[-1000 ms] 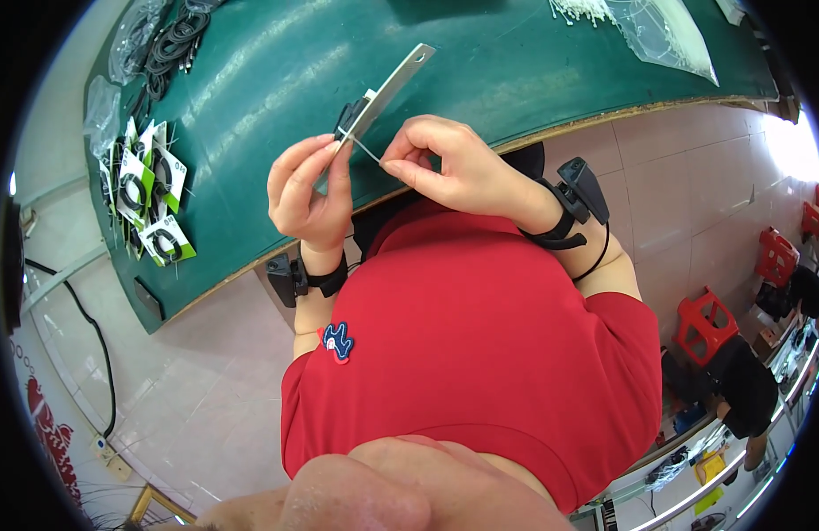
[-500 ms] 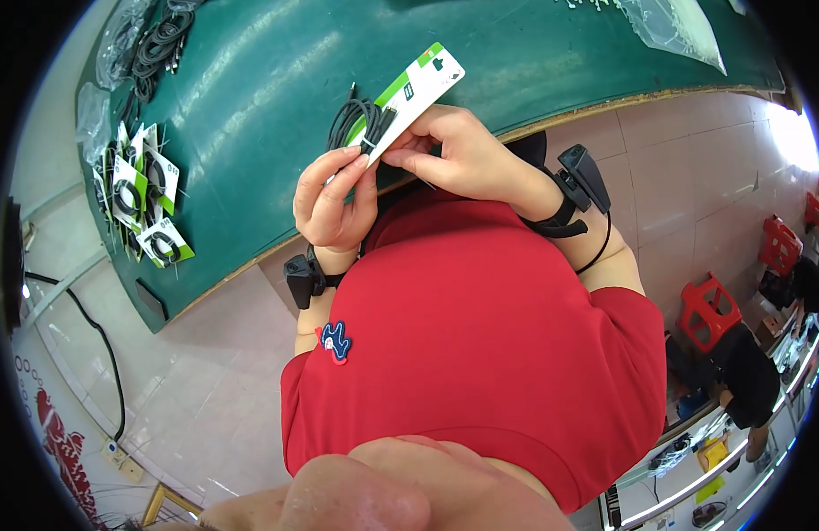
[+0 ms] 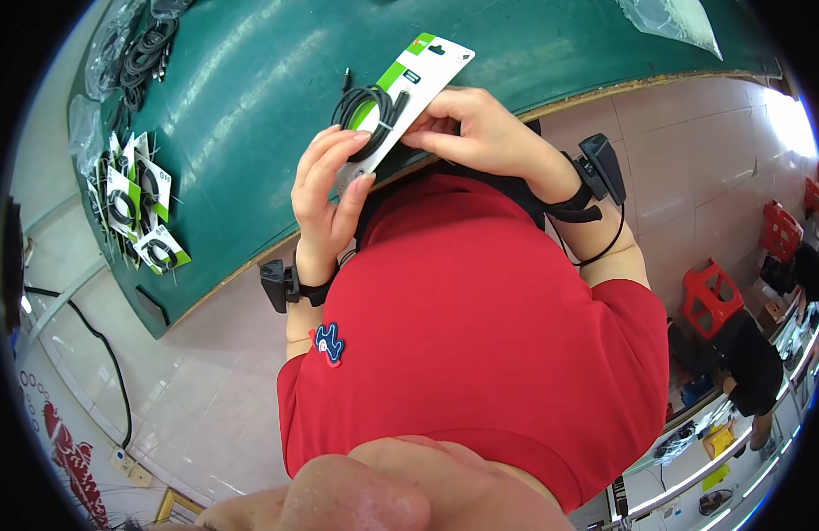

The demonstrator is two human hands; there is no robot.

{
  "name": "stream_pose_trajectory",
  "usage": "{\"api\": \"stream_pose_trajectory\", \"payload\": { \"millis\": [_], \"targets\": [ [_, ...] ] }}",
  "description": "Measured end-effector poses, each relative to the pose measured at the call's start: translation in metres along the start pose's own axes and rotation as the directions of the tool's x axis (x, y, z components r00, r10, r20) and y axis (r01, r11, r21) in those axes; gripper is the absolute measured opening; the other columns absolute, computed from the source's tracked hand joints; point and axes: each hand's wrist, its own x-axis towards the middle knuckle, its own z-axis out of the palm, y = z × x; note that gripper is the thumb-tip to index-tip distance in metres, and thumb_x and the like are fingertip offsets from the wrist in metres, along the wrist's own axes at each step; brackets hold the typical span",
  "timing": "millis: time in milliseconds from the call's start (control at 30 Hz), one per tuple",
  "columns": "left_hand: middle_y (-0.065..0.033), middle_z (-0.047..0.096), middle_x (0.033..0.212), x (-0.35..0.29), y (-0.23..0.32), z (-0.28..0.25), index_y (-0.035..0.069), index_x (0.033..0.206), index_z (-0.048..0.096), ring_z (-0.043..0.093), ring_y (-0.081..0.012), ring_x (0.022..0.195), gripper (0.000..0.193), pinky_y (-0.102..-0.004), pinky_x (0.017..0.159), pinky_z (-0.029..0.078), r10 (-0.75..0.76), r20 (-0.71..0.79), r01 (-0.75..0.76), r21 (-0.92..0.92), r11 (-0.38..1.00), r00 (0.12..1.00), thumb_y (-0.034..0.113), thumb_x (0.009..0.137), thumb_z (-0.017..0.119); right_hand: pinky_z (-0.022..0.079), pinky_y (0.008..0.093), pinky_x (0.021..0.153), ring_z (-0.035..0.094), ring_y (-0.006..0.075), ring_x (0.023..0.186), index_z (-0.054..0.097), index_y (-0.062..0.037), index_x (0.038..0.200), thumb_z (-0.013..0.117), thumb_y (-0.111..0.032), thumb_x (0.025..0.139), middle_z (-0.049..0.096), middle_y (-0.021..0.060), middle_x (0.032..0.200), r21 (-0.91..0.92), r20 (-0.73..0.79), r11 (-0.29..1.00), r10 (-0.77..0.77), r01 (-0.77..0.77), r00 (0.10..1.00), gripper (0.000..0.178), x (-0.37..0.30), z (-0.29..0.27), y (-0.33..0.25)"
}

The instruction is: Packaging USB cables onto display cards using plastic ties at a factory workbench.

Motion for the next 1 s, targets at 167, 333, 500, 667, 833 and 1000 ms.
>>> {"api": "stream_pose_trajectory", "payload": {
  "millis": [167, 333, 500, 667, 833, 1000],
  "targets": [
    [-0.0038, 0.068, 0.098, 0.002, -0.008, 0.008, 0.009, 0.096, 0.071, 0.063, -0.0220, 0.096, 0.022, -0.0495, 0.101, 0.040, 0.007, 0.152, -0.023, 0.101, 0.995, 0.988, 0.011, 0.075, 0.078, 0.051, 0.0254, 0.069, 0.063, 0.0093, 0.078, 0.068, 0.0002, 0.104, 0.067, -0.002, 0.088, 0.069, 0.0037, 0.086, 0.073, -0.026, 0.990, 0.125, -0.123, 0.992, 0.016, -0.019, -0.009, 0.007],
    [-0.0008, 0.066, 0.093, -0.004, -0.022, 0.021, 0.012, 0.096, 0.071, 0.063, -0.0207, 0.091, 0.023, -0.0510, 0.103, 0.037, 0.079, 0.228, -0.111, 0.134, 0.985, 0.970, 0.010, 0.075, 0.078, 0.050, 0.0271, 0.066, 0.063, 0.0137, 0.074, 0.069, -0.0027, 0.099, 0.070, -0.004, 0.086, 0.068, 0.0064, 0.086, -0.360, 0.041, 0.929, 0.104, -0.083, 0.994, 0.013, -0.033, -0.040, -0.012],
    [0.0003, 0.065, 0.091, -0.004, -0.025, 0.026, 0.013, 0.095, 0.071, 0.062, -0.0198, 0.091, 0.023, -0.0515, 0.104, 0.036, 0.116, 0.249, -0.157, 0.152, 0.976, 0.961, 0.010, 0.073, 0.078, 0.050, 0.0312, 0.067, 0.060, 0.0210, 0.074, 0.069, -0.0045, 0.094, 0.074, -0.007, 0.080, 0.066, 0.0057, 0.090, -0.561, 0.083, 0.793, -0.231, 0.237, 0.969, 0.016, -0.021, -0.039, -0.019],
    [0.0016, 0.067, 0.091, 0.000, -0.020, 0.030, 0.013, 0.091, 0.071, 0.063, -0.0188, 0.091, 0.022, -0.0515, 0.104, 0.036, 0.102, 0.244, -0.139, 0.143, 0.980, 0.965, 0.009, 0.071, 0.078, 0.050, 0.0346, 0.069, 0.057, 0.0235, 0.080, 0.068, -0.0065, 0.092, 0.077, -0.013, 0.076, 0.064, 0.0007, 0.096, -0.643, 0.251, 0.625, -0.373, 0.442, 0.893, 0.019, 0.004, -0.020, -0.001],
    [0.0020, 0.068, 0.090, -0.007, -0.030, 0.028, 0.013, 0.089, 0.071, 0.063, -0.0188, 0.090, 0.021, -0.0509, 0.104, 0.037, 0.112, 0.221, -0.137, 0.103, 0.985, 0.969, 0.008, 0.070, 0.079, 0.050, 0.0348, 0.069, 0.057, 0.0228, 0.081, 0.067, -0.0077, 0.091, 0.077, -0.016, 0.076, 0.065, -0.0011, 0.098, -0.629, 0.330, 0.620, -0.333, 0.468, 0.884, 0.020, 0.009, -0.025, 0.006],
    [0.0016, 0.068, 0.088, -0.006, -0.032, 0.025, 0.012, 0.088, 0.071, 0.064, -0.0193, 0.089, 0.020, -0.0502, 0.102, 0.040, 0.112, 0.242, -0.132, 0.069, 0.989, 0.964, 0.007, 0.070, 0.079, 0.050, 0.0341, 0.069, 0.057, 0.0221, 0.080, 0.068, -0.0080, 0.092, 0.079, -0.019, 0.075, 0.065, -0.0001, 0.098, -0.594, 0.323, 0.648, -0.350, 0.477, 0.879, 0.023, 0.008, -0.028, 0.011]
  ]
}}
